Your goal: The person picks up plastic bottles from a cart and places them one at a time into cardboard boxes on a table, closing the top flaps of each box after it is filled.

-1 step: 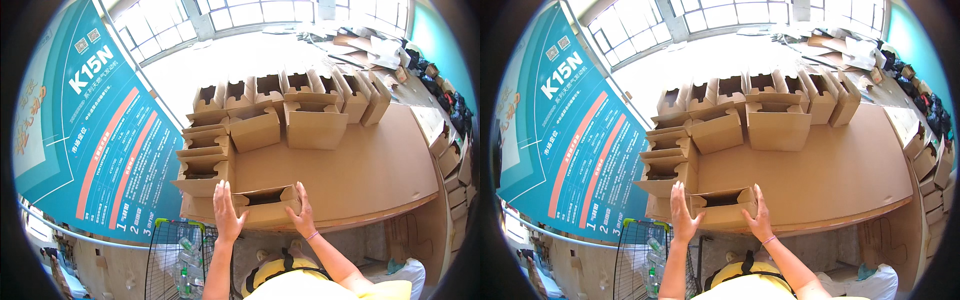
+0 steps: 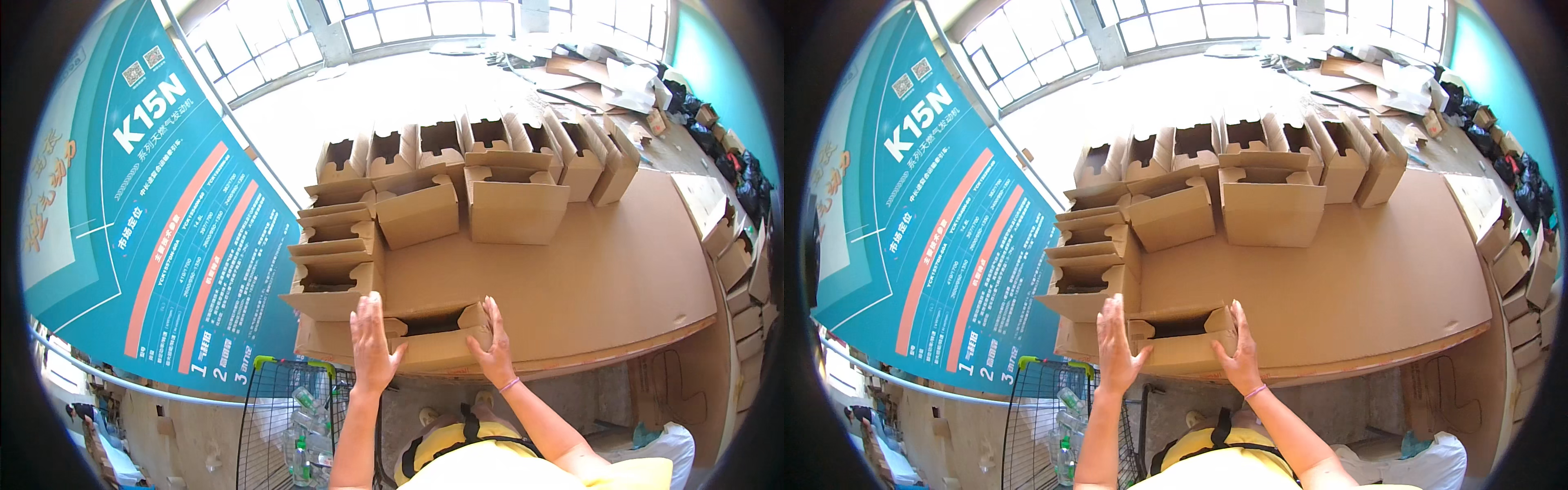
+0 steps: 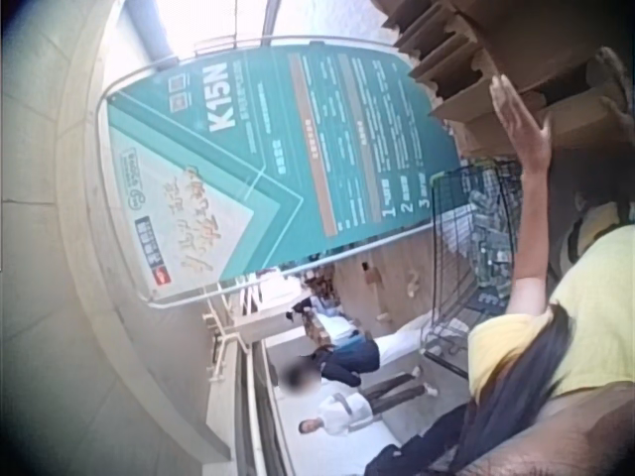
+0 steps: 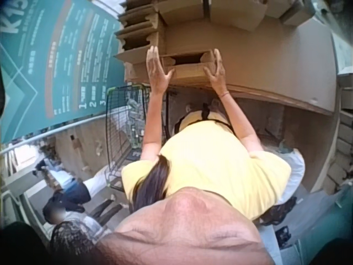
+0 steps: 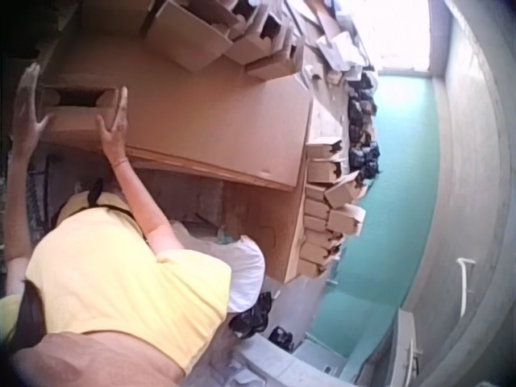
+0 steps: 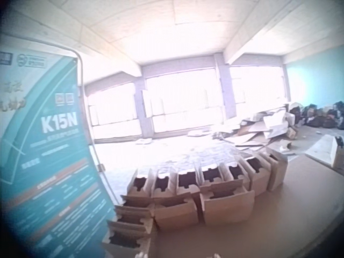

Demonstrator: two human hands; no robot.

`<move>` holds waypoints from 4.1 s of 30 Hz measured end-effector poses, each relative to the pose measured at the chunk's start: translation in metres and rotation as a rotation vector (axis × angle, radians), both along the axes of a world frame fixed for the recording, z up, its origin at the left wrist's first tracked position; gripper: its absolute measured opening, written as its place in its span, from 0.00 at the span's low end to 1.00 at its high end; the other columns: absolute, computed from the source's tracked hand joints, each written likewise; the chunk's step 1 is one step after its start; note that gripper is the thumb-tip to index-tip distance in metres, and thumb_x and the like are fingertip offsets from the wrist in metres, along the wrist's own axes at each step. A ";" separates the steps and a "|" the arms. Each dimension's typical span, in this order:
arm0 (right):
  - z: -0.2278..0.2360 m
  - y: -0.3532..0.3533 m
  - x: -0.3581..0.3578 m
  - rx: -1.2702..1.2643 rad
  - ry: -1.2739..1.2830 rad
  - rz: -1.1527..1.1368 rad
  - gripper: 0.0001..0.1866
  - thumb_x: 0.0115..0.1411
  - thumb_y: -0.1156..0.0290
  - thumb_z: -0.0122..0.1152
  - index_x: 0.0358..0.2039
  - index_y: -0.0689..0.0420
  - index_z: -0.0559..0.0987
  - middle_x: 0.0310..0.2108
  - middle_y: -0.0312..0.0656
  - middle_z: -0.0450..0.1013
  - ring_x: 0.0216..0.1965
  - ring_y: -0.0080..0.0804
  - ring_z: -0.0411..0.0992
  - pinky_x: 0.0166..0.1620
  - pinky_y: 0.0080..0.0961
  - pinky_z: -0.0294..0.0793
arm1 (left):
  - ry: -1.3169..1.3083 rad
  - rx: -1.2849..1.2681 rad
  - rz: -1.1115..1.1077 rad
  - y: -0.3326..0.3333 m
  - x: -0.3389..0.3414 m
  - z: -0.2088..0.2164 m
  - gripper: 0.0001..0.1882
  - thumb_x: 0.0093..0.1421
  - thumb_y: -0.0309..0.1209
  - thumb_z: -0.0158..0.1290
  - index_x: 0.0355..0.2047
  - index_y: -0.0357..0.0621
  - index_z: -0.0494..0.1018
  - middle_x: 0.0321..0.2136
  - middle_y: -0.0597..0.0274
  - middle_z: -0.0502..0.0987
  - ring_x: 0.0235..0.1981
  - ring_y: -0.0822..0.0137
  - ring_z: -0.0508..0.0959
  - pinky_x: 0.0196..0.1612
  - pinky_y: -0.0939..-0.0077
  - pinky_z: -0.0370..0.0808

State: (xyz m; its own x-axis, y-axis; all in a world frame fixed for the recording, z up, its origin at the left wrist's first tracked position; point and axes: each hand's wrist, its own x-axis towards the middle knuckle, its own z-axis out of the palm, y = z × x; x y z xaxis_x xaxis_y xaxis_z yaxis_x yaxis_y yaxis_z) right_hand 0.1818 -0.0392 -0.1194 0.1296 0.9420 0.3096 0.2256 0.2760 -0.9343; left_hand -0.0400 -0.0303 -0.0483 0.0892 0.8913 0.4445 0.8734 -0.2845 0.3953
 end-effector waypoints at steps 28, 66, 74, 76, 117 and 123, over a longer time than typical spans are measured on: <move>-0.046 0.160 0.037 -0.373 -0.133 0.305 0.39 0.58 0.55 0.63 0.63 0.59 0.58 0.51 0.53 0.72 0.53 0.45 0.71 0.54 0.35 0.70 | 0.652 -0.241 -0.240 0.181 0.012 -0.053 0.61 0.39 0.40 0.71 0.69 0.66 0.44 0.59 0.39 0.58 0.60 0.43 0.61 0.50 0.50 0.71; 0.018 -0.077 0.578 -0.436 -0.830 -1.030 0.21 0.52 0.73 0.57 0.47 0.66 0.71 0.47 0.56 0.70 0.52 0.51 0.69 0.56 0.43 0.68 | 0.600 -0.269 0.000 0.113 0.069 -0.054 0.37 0.62 0.42 0.52 0.68 0.47 0.51 0.68 0.43 0.46 0.68 0.41 0.47 0.66 0.41 0.45; 0.144 -0.079 0.827 -0.527 -0.979 -1.475 0.33 0.53 0.76 0.59 0.60 0.61 0.63 0.64 0.50 0.57 0.58 0.49 0.64 0.58 0.37 0.69 | 0.243 -0.359 -0.574 0.003 0.296 -0.083 0.38 0.59 0.42 0.53 0.67 0.46 0.54 0.67 0.44 0.52 0.67 0.42 0.50 0.67 0.46 0.48; 0.176 -0.079 0.857 -0.488 -0.974 -1.478 0.33 0.53 0.76 0.59 0.60 0.61 0.63 0.65 0.50 0.56 0.57 0.49 0.66 0.57 0.37 0.70 | 0.348 -0.312 -0.711 0.003 0.342 -0.113 0.36 0.61 0.43 0.50 0.66 0.44 0.54 0.66 0.43 0.52 0.67 0.42 0.50 0.66 0.45 0.47; 0.107 -0.040 0.356 -0.014 -0.184 -0.135 0.07 0.59 0.77 0.59 0.32 0.66 0.83 0.30 0.44 0.79 0.32 0.25 0.77 0.37 0.18 0.75 | -0.228 0.122 -0.304 -0.032 0.237 0.016 0.40 0.51 0.29 0.61 0.63 0.44 0.57 0.64 0.46 0.55 0.64 0.43 0.58 0.65 0.50 0.57; 0.057 -0.059 0.199 -0.073 0.039 0.211 0.09 0.56 0.87 0.57 0.37 0.67 0.82 0.35 0.42 0.79 0.35 0.28 0.76 0.41 0.21 0.78 | -0.009 0.137 -0.318 -0.050 0.125 0.036 0.32 0.47 0.24 0.61 0.54 0.44 0.66 0.53 0.50 0.66 0.59 0.47 0.64 0.63 0.49 0.59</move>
State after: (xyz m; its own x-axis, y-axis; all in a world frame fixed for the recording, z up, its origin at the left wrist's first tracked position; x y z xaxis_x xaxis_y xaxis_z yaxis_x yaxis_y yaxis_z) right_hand 0.3812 -0.0978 -0.0628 -0.0621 0.9692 0.2383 0.1335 0.2447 -0.9604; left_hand 0.0848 -0.0803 -0.0127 0.3488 0.7515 0.5600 0.7291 -0.5930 0.3416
